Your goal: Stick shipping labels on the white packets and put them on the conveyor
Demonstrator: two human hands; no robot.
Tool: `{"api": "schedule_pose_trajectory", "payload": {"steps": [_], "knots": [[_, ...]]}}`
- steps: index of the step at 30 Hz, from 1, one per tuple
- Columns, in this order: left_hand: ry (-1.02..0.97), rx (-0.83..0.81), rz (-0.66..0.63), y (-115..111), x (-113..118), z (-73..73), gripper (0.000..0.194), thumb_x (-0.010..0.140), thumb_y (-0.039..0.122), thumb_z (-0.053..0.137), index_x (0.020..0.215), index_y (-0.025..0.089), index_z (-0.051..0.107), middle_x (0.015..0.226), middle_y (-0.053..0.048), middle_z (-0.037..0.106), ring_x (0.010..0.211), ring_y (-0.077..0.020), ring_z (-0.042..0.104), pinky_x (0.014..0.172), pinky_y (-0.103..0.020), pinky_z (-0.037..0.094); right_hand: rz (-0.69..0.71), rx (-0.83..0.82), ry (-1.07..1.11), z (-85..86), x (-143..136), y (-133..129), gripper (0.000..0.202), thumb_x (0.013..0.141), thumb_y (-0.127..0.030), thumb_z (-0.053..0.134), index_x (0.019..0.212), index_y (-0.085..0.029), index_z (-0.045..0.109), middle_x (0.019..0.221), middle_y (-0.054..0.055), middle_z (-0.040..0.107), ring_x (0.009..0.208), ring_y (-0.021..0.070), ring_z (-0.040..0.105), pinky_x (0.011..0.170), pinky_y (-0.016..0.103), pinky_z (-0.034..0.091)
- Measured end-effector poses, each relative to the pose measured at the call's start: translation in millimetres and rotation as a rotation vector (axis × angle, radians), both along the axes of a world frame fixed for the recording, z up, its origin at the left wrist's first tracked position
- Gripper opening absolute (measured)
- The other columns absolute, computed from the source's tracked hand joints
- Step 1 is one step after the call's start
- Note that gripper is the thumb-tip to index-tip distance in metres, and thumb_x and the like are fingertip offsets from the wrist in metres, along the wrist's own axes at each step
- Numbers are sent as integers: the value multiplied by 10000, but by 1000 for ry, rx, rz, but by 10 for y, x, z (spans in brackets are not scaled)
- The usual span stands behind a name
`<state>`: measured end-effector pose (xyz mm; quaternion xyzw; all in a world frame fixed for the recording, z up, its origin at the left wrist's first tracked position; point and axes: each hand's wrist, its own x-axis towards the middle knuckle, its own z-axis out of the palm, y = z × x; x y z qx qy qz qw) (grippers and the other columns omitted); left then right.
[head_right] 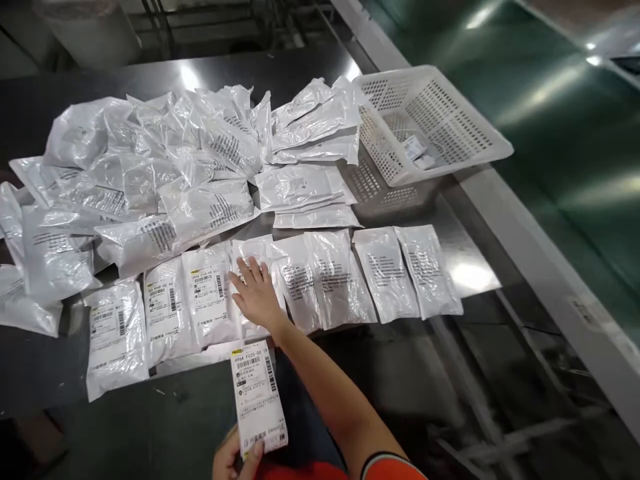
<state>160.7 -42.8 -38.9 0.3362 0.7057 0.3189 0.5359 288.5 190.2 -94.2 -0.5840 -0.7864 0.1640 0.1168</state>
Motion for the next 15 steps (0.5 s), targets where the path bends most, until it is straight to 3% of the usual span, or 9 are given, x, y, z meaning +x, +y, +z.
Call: {"api": "schedule_pose_trajectory", "payload": {"steps": [3, 6, 8, 10, 12, 13, 15], "knots": [[-5, 49, -43, 116, -177, 101, 403, 707, 572, 682, 873, 225, 805, 1020, -141, 762, 983, -352, 682, 875, -446, 555, 12, -4, 11, -21, 78, -100, 536, 955, -320, 415, 1480, -237, 347, 1594, 52, 176, 1477, 274, 64, 1199, 526, 96], [-165, 72, -90, 276, -298, 206, 380, 738, 529, 672, 910, 214, 796, 1048, -129, 757, 991, -325, 677, 892, -416, 547, -40, -65, 45, 35, 105, -130, 516, 950, -323, 407, 1456, -224, 394, 1581, 62, 230, 1474, 265, 106, 1201, 516, 98], [-281, 49, -96, 386, -334, 259, 370, 754, 503, 670, 940, 205, 788, 1048, -123, 758, 973, -308, 681, 880, -397, 553, -87, -116, 206, 163, 132, -160, 449, 969, -360, 354, 1367, -230, 516, 1535, 69, 347, 1460, 268, 182, 1188, 541, 130], [-354, 28, -102, 480, -340, 289, 369, 765, 486, 669, 967, 196, 779, 1045, -120, 759, 973, -305, 681, 885, -396, 553, -172, -157, 515, 357, 184, -263, 482, 996, -411, 245, 1258, -228, 606, 1441, 82, 488, 1405, 262, 326, 1152, 544, 242], [-416, 20, -164, 546, -318, 287, 373, 783, 479, 656, 994, 193, 769, 1059, -117, 755, 1000, -312, 673, 900, -406, 547, -257, -238, 846, 578, 255, -445, 531, 998, -474, 210, 1182, -226, 642, 1272, 88, 628, 1227, 243, 540, 1022, 473, 439], [-445, 15, -216, 568, -294, 274, 379, 798, 481, 637, 1012, 193, 761, 1070, -115, 751, 1004, -315, 671, 899, -412, 547, -295, -289, 964, 684, 293, -552, 494, 980, -514, 287, 1138, -225, 656, 1156, 82, 680, 1085, 228, 624, 909, 411, 516], [-472, -7, -342, 596, -214, 224, 385, 829, 484, 594, 1023, 193, 754, 1076, -116, 749, 1005, -319, 674, 897, -425, 543, -373, -363, 1056, 864, 366, -753, 362, 874, -532, 553, 993, -218, 689, 906, 42, 713, 805, 187, 670, 693, 304, 546]]}}
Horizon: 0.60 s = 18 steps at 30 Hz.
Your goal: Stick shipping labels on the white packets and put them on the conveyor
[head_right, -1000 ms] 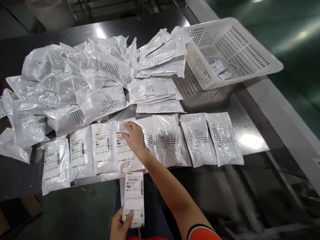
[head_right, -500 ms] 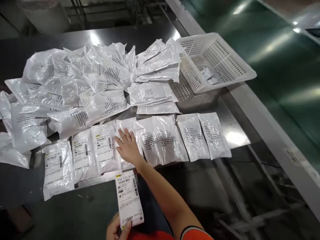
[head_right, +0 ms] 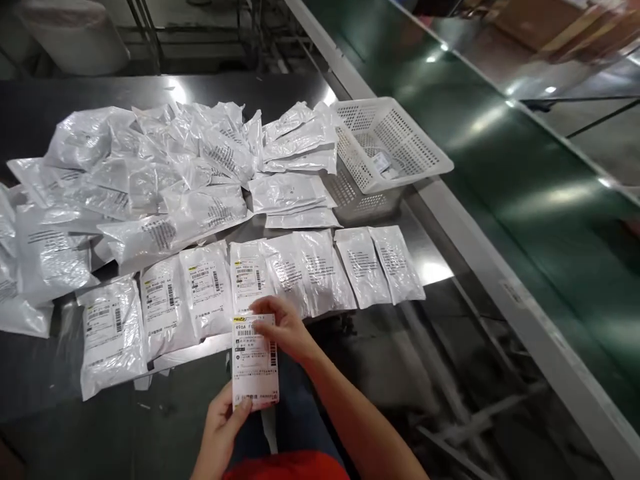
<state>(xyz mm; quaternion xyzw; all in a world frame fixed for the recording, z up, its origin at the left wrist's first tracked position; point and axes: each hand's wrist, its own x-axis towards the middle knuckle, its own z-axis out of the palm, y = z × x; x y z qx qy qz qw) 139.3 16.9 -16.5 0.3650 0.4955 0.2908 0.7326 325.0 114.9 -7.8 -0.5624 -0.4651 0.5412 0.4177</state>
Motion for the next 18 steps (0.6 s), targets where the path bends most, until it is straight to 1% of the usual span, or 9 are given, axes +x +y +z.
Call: {"api": "schedule_pose_trajectory", "payload": {"steps": [3, 5, 7, 8, 9, 11, 12, 15, 18], "knots": [[180, 34, -32, 65, 208, -64, 397, 813, 475, 618, 1069, 194, 733, 1134, -132, 730, 1115, -342, 632, 997, -473, 475, -66, -5, -95, 155, 135, -195, 236, 739, -427, 750, 778, -201, 693, 689, -1, 665, 618, 142, 614, 560, 240, 489], [340, 77, 85, 177, 402, -36, 514, 753, 436, 698, 1214, 215, 649, 1307, -130, 639, 1263, -340, 529, 1086, -487, 389, -25, 61, -183, 191, 264, -259, 204, 777, -407, 719, 756, -205, 704, 636, -2, 648, 568, 129, 583, 531, 233, 463], [379, 93, 177, 354, 630, 62, 626, 712, 400, 744, 1292, 238, 572, 1375, -110, 583, 1280, -307, 511, 1088, -453, 393, 60, 129, -255, 195, 420, -291, 184, 821, -392, 676, 796, -214, 719, 617, 0, 644, 538, 119, 559, 521, 230, 447], [339, 71, 166, 453, 754, 123, 548, 717, 400, 741, 1223, 232, 616, 1260, -95, 656, 1179, -281, 584, 1023, -411, 456, 94, 156, -281, 187, 503, -295, 176, 842, -380, 654, 811, -220, 721, 609, -1, 641, 527, 114, 549, 522, 229, 443], [270, 19, 140, 546, 882, 180, 401, 718, 422, 735, 1049, 202, 686, 1027, -73, 729, 980, -249, 660, 886, -359, 531, 106, 174, -299, 172, 585, -288, 171, 861, -363, 631, 815, -225, 720, 601, -4, 636, 522, 111, 542, 527, 229, 443], [183, -96, 203, 679, 1143, 251, 316, 711, 477, 729, 761, 170, 672, 659, 1, 661, 647, -163, 621, 624, -259, 535, 74, 203, -312, 115, 735, -223, 168, 876, -323, 608, 788, -229, 716, 631, 5, 641, 563, 120, 564, 565, 239, 465], [160, -149, 274, 706, 1269, 256, 341, 706, 497, 729, 711, 165, 650, 599, 21, 623, 583, -138, 583, 562, -232, 508, 41, 213, -310, 71, 799, -162, 163, 867, -305, 616, 763, -228, 714, 686, 20, 657, 622, 133, 592, 602, 251, 484], [122, -262, 537, 632, 1583, 155, 375, 722, 513, 718, 847, 163, 668, 746, -3, 700, 683, -146, 631, 627, -235, 531, 16, 154, -265, -123, 930, 127, 100, 790, -283, 700, 712, -221, 713, 920, 66, 677, 860, 189, 639, 742, 308, 525], [89, -350, 669, 444, 1749, -15, 412, 703, 511, 738, 903, 157, 668, 851, -48, 743, 771, -191, 676, 697, -286, 561, 21, 10, -180, -343, 973, 438, 107, 766, -307, 721, 718, -213, 708, 1022, 75, 652, 958, 204, 630, 777, 320, 541]]}}
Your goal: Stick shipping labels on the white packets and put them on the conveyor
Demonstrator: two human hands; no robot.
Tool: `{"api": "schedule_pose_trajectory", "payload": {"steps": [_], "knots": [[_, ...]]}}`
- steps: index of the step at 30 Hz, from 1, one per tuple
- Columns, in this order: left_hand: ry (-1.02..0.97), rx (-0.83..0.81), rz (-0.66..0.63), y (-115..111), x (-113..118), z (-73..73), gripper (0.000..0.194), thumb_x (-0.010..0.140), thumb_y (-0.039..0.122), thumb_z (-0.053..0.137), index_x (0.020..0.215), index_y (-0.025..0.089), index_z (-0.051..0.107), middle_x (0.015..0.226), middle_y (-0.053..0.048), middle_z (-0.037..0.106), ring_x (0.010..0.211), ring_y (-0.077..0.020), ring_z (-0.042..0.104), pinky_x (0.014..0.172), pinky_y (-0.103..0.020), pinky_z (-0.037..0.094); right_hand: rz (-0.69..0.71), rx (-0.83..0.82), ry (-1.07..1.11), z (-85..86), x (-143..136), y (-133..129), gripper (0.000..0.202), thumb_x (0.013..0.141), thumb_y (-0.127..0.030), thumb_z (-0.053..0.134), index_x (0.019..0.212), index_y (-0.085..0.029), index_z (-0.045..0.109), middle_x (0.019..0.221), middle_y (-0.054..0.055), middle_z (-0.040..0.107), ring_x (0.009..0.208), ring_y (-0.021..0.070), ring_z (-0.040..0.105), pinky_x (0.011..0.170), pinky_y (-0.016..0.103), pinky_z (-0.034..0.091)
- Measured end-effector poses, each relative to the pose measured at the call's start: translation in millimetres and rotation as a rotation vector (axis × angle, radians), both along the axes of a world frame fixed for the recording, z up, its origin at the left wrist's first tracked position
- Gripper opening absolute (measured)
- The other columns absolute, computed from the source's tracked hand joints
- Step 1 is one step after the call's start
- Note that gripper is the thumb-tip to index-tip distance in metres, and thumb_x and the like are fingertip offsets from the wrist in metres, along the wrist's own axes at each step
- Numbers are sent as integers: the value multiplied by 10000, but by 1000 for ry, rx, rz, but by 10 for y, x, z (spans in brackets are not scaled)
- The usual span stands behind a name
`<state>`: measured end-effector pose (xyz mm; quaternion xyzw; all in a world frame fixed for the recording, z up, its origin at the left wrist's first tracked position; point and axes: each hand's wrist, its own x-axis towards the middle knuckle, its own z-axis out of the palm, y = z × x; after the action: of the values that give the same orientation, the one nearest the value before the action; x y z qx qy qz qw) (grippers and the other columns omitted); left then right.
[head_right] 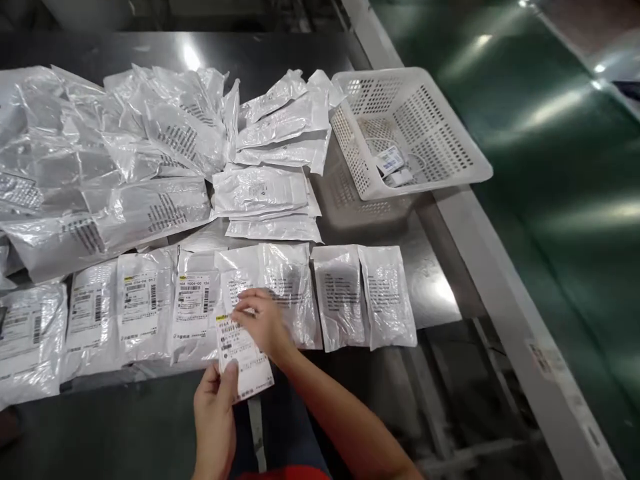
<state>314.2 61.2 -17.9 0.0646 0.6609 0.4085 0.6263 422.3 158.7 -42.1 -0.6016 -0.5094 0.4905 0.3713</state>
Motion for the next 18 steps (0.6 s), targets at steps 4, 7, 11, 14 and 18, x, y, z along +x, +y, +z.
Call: {"api": "schedule_pose_trajectory", "payload": {"steps": [4, 7, 11, 14, 18], "knots": [[43, -47, -29, -202, -1, -93, 394, 661, 493, 776, 821, 145, 680, 774, -58, 752, 708, -211, 684, 666, -304, 571, -1, 58, -40, -220, 62, 103, 223, 883, -350, 585, 1042, -239, 697, 1266, 95, 574, 1146, 229, 567, 903, 363, 526], [91, 9, -82, -261, -62, -31, 327, 680, 468, 766, 746, 157, 691, 707, -36, 741, 677, -190, 671, 640, -259, 551, 40, 189, -250, -354, 244, -53, 495, 950, -329, 455, 1433, -240, 403, 1471, 127, 406, 1311, 259, 439, 1070, 467, 416], [84, 47, -156, -241, -84, 35, 351, 673, 492, 757, 776, 158, 732, 801, -73, 774, 749, -229, 692, 679, -287, 562, 195, 247, -367, -435, 619, -205, 560, 932, -427, 471, 1436, -194, 394, 1449, 152, 445, 1370, 305, 368, 1126, 520, 335], [26, 79, -192, -201, -53, -8, 372, 700, 500, 736, 847, 159, 747, 914, -94, 782, 832, -252, 703, 752, -318, 564, 102, 143, -169, -291, 788, -141, 532, 949, -562, 357, 1331, -225, 510, 1346, 135, 553, 1256, 287, 506, 1038, 463, 435], [-40, 99, -254, -161, -6, -115, 377, 722, 484, 727, 906, 155, 746, 920, -102, 778, 871, -259, 700, 806, -341, 550, 139, -143, 265, 54, 679, 4, 487, 890, -610, 482, 1213, -255, 565, 1124, 78, 670, 933, 217, 652, 757, 358, 546]]}}
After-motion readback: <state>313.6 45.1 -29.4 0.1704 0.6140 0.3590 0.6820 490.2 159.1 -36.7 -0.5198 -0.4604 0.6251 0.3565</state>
